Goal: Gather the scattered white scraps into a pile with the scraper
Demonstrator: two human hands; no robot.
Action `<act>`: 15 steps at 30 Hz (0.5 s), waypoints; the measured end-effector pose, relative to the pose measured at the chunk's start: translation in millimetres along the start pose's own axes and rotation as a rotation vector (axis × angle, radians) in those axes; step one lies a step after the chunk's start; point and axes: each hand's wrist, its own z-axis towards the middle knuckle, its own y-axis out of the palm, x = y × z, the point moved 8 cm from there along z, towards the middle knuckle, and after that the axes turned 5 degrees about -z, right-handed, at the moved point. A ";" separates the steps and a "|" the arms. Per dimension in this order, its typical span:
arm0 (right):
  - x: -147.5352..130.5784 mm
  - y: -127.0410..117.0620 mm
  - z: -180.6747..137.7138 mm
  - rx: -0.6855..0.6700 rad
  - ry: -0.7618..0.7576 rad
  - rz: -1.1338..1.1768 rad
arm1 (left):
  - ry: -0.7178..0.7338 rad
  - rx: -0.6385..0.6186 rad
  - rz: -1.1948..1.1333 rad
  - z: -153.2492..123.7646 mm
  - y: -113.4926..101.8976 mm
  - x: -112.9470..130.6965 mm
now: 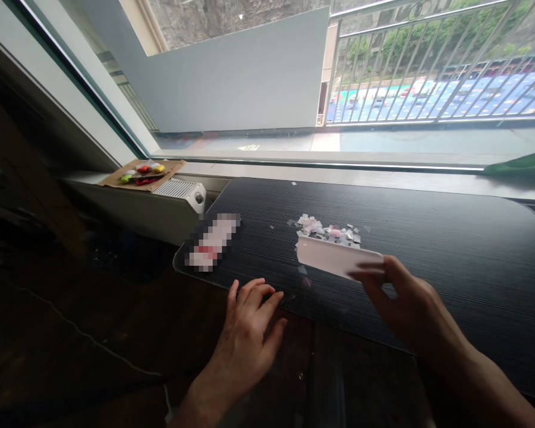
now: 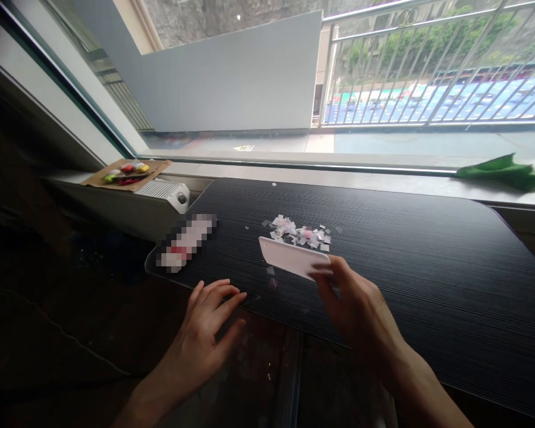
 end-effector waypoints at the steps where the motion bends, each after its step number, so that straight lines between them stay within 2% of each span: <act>1: 1.7 3.2 1.4 -0.009 -0.007 0.016 | -0.001 0.007 0.002 -0.5 -0.7 0.0; 5: 5.7 1.0 -7.1 -0.033 0.002 0.020 | -0.004 0.025 0.008 -3.7 -2.8 -3.3; 10: 15.5 -18.9 -6.2 0.106 0.126 -0.112 | -0.014 0.025 0.013 -3.8 -2.7 -6.6; 15: 19.0 -4.1 5.1 0.096 0.051 -0.125 | -0.004 0.047 0.011 -2.7 -4.1 -4.5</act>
